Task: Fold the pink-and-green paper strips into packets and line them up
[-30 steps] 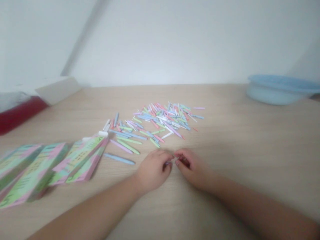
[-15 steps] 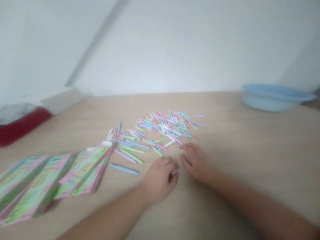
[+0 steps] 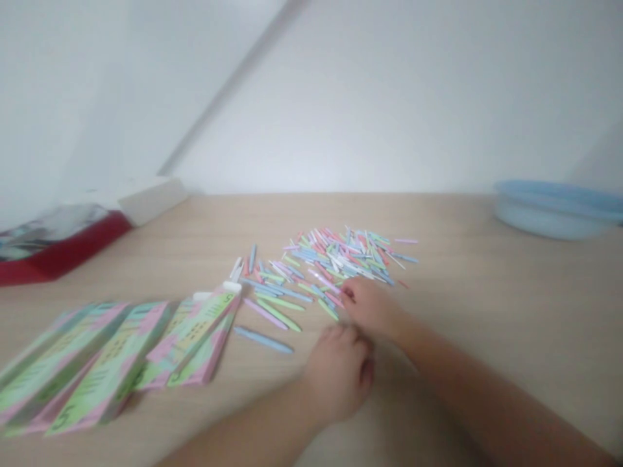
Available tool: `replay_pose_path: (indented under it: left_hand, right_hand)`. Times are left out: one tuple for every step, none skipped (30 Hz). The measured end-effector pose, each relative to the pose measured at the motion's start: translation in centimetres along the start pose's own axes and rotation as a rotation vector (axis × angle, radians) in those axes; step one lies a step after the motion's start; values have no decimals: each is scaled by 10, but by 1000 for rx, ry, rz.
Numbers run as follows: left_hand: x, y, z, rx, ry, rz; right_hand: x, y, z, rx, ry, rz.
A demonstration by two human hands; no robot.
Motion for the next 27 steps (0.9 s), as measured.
replay_pose_path:
  left_hand:
    - [-1,0,0,-1,7,-5]
    - [-3,1,0,5,18,-10]
    - [-4,1,-1,19,29,-11]
    - [-5,1,-1,33,35,-9]
    - [-6,0,-1,43,34,-5]
    - [-6,0,-1,45,23,-1]
    - [-6,-1,0,40,4,-5]
    - [-6,-2,1,28,-20,-18]
    - [-7,-3,2,13,-45,-41]
    - [-7,-4,4,-2,-69,-69]
    - [-8,-4,4,-16,-87,-93]
    - [-8,-5,5,-29,-102,-109]
    - [-7,-6,5,-40,-111,-116]
    - [-7,-6,5,-48,-114,-120]
    - [-7,-7,5,-48,-114,-128]
    - [-8,-8,4,-42,-112,-139]
    - [-9,-8,4,-34,-109,-150]
    - [-10,-9,3,-29,-107,-159]
    - [-10,-9,3,-25,-106,-161]
    - [-11,-10,3,-26,-108,-158]
    - [-11,-10,3,-29,-112,-154]
    - [-11,-10,4,-36,-115,-150]
    - [-12,-10,4,-43,-119,-150]
    - [-12,-9,5,-50,-122,-150]
    - [-12,-9,5,-56,-124,-148]
    - [-12,-9,5,-61,-123,-146]
    - [-11,-9,6,-61,-122,-142]
  right_hand:
    - [0,-2,-19,63,-60,-10]
    - [-1,-4,-37,121,-102,-20]
    - [-3,-7,-53,168,-122,-34]
    - [-5,-11,-65,204,-136,-50]
    - [-7,-17,-74,226,-144,-59]
    - [-10,-26,-78,237,-149,-61]
    - [-11,-37,-77,236,-156,-54]
    - [-13,-50,-72,226,-160,-38]
    - [-14,-66,-64,207,-160,-16]
    - [-15,-83,-52,180,-155,5]
    - [-16,-102,-39,145,-143,27]
    - [-19,-122,-26,108,-128,39]
    - [-22,-140,-13,80,-114,36]
    - [-26,-158,-1,66,-101,25]
    - [-31,-173,10,60,-88,17]
    - [-36,-186,19,66,-76,6]
    - [-42,-195,27,80,-67,-14]
    - [-48,-202,34,102,-61,-42]
    - [-54,-206,40,132,-59,-73]
    - [-60,-208,45,166,-59,-101]
    - [-65,-207,50,201,-63,-124]
    - [-69,-204,55,233,-68,-139]
    - [-71,-200,59,261,-75,-149]
    - [-73,-195,64,284,-84,-158]
    - [-74,-189,69,302,-94,-168]
    - [-73,-183,73,317,-106,-179]
    - [-72,-178,77,328,-119,-190]
Point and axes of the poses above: each hand's wrist, its own y-axis away from the middle knuckle, its own x-axis out of the back of the hand, z = x × y, the point moved 5 cm from there along -y, towards the middle knuckle, and after that the axes turned 4 degrees about x, right-handed, at the moved point
